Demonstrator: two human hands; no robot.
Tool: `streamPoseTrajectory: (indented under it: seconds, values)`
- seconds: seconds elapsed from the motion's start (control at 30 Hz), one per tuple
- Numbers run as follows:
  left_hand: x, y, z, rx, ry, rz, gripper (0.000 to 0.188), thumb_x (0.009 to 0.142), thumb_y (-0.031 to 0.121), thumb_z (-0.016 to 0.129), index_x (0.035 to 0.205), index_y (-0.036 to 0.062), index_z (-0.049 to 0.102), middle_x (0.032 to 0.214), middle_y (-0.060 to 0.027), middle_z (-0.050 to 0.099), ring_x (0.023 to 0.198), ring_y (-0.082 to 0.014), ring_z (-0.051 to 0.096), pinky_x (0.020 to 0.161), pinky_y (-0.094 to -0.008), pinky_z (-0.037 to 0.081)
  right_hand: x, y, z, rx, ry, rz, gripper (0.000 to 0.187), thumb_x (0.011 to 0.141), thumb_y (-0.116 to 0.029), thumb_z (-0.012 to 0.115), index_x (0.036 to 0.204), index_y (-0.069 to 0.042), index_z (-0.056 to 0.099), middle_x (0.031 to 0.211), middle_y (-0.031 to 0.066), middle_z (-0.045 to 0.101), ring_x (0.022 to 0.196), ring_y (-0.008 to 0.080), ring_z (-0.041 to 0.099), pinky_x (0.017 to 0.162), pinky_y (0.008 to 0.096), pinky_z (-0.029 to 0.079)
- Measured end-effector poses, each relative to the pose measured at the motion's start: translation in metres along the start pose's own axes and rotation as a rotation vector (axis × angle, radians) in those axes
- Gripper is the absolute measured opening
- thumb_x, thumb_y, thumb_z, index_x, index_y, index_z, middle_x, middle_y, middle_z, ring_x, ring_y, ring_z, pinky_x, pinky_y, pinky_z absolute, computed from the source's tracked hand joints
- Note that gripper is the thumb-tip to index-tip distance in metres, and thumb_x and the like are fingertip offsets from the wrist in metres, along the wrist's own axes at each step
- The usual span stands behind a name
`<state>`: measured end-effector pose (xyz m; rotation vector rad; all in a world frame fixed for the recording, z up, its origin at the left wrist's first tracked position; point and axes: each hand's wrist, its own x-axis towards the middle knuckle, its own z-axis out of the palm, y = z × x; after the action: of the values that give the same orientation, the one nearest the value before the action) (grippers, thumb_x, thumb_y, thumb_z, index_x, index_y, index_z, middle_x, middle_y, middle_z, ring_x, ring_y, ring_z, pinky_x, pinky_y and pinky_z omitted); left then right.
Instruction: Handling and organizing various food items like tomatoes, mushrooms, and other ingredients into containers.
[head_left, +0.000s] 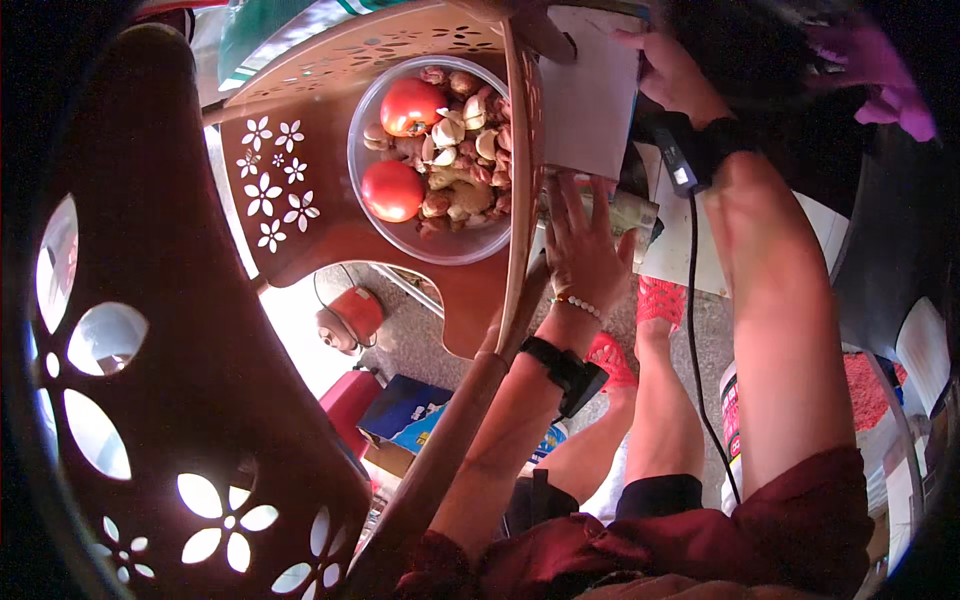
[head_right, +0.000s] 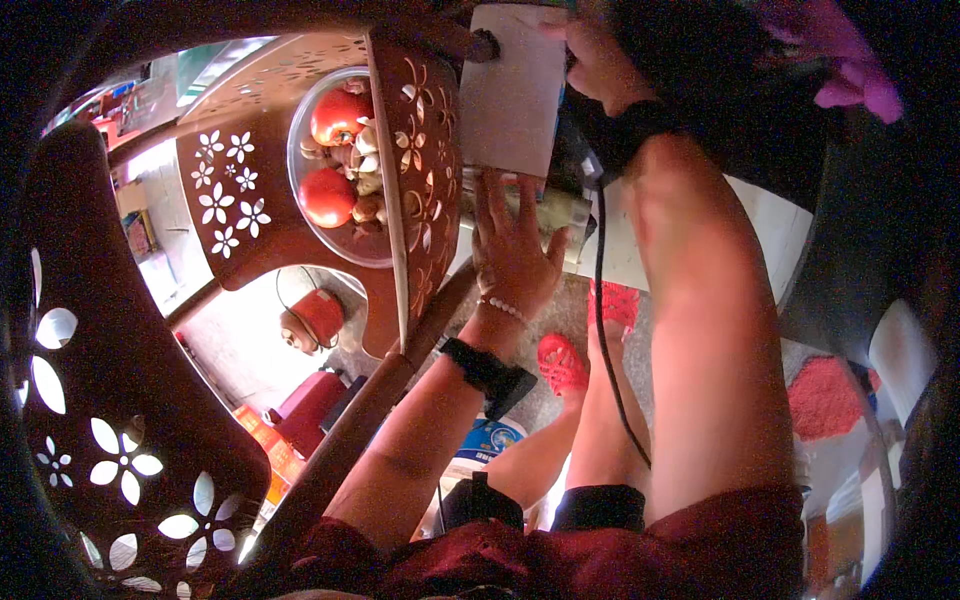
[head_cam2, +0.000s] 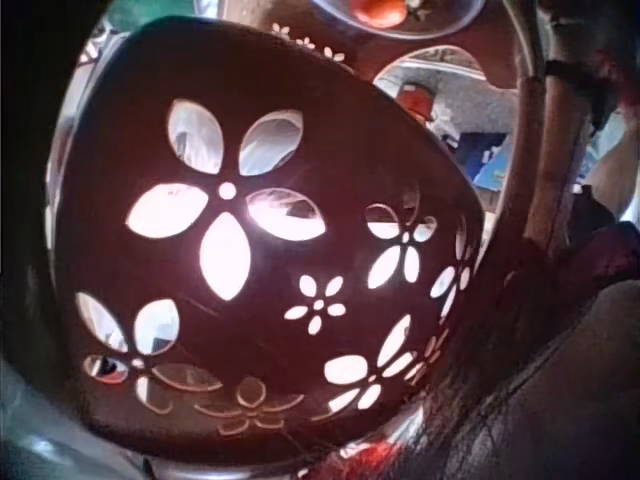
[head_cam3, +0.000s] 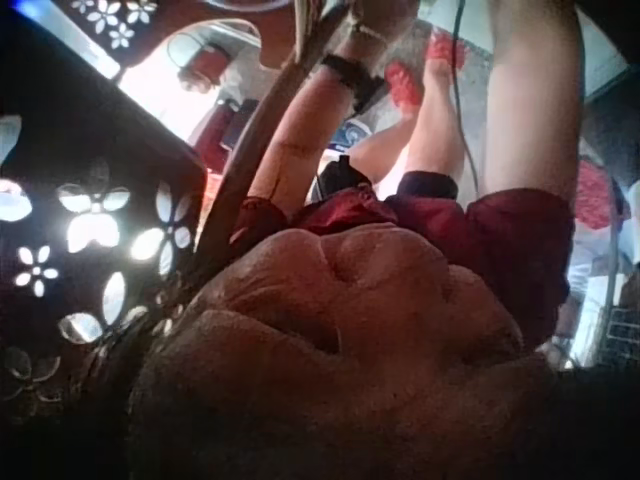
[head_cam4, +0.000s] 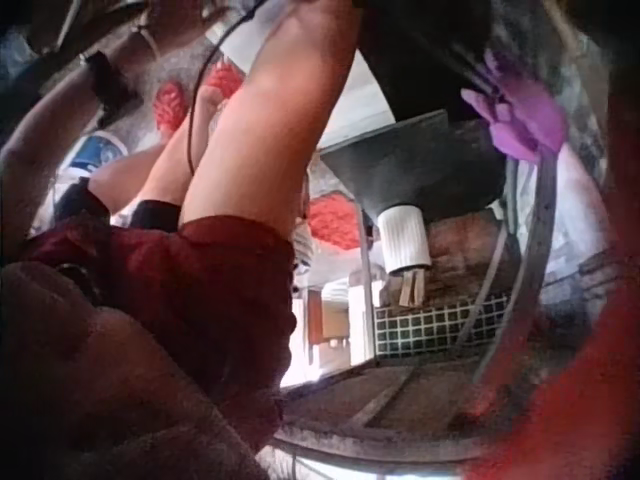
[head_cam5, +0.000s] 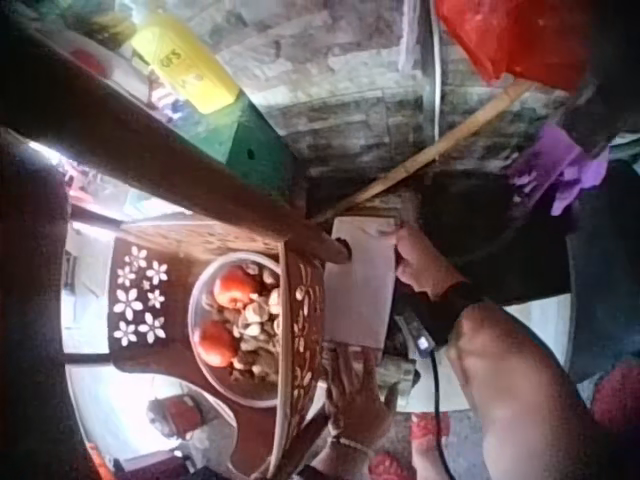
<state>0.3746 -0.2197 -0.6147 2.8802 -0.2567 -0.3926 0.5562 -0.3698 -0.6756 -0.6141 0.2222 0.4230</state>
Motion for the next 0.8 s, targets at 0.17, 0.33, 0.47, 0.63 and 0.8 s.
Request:
streamPoseTrajectory:
  seconds: [0.17, 0.33, 0.47, 0.63, 0.8]
  values:
    - [0.000, 0.005, 0.008, 0.014, -0.004, -0.007, 0.077, 0.074, 0.036, 0.062, 0.135, 0.0044, 0.026, 0.137, -0.0248, 0.017, 0.128, -0.0425, 0.017, 0.101, -0.0508, 0.024, 0.001, 0.002, -0.046, -0.537, 0.005, -0.212, 0.021, 0.085, -0.014, 0.050, 0.098, -0.002, 0.060, 0.092, 0.0069, 0.061, 0.084, 0.0147, 0.057, 0.076, 0.0298, 0.045]
    - [-0.003, -0.003, 0.008, 0.026, 0.003, 0.000, 0.077, 0.075, 0.038, 0.060, 0.135, 0.0038, 0.025, 0.138, -0.0253, 0.017, 0.128, -0.0427, 0.017, 0.100, -0.0512, 0.024, 0.005, 0.011, -0.033, -0.042, 0.010, -0.176, 0.020, 0.081, -0.015, 0.052, 0.093, -0.001, 0.061, 0.091, 0.0069, 0.060, 0.086, 0.0162, 0.056, 0.075, 0.0308, 0.044]
    - [0.000, 0.003, 0.008, 0.029, -0.015, -0.003, 0.079, 0.075, 0.040, 0.060, 0.135, 0.0038, 0.024, 0.138, -0.0257, 0.015, 0.128, -0.0432, 0.016, 0.100, -0.0515, 0.025, 0.013, -0.022, -0.038, -1.519, -0.135, -0.342, 0.025, 0.079, -0.013, 0.053, 0.099, 0.001, 0.059, 0.094, 0.0084, 0.061, 0.087, 0.0181, 0.057, 0.078, 0.0313, 0.044]
    - [0.001, 0.002, 0.014, 0.033, -0.039, -0.032, 0.079, 0.075, 0.041, 0.060, 0.135, 0.0035, 0.025, 0.139, -0.0256, 0.013, 0.129, -0.0434, 0.015, 0.100, -0.0515, 0.024, 0.022, -0.014, -0.066, -1.202, -0.128, -0.270, 0.029, 0.078, -0.011, 0.060, 0.104, 0.001, 0.056, 0.101, 0.0076, 0.061, 0.089, 0.0192, 0.059, 0.080, 0.0320, 0.047]
    - [-0.003, -0.007, 0.023, 0.056, 0.002, 0.000, 0.079, 0.075, 0.040, 0.060, 0.134, 0.0019, 0.025, 0.139, -0.0266, 0.013, 0.128, -0.0442, 0.015, 0.100, -0.0516, 0.023, -0.001, -0.021, 0.004, -0.174, 0.049, 0.020, 0.027, 0.077, -0.008, 0.057, 0.103, 0.001, 0.058, 0.098, 0.0090, 0.062, 0.088, 0.0202, 0.058, 0.078, 0.0304, 0.046]
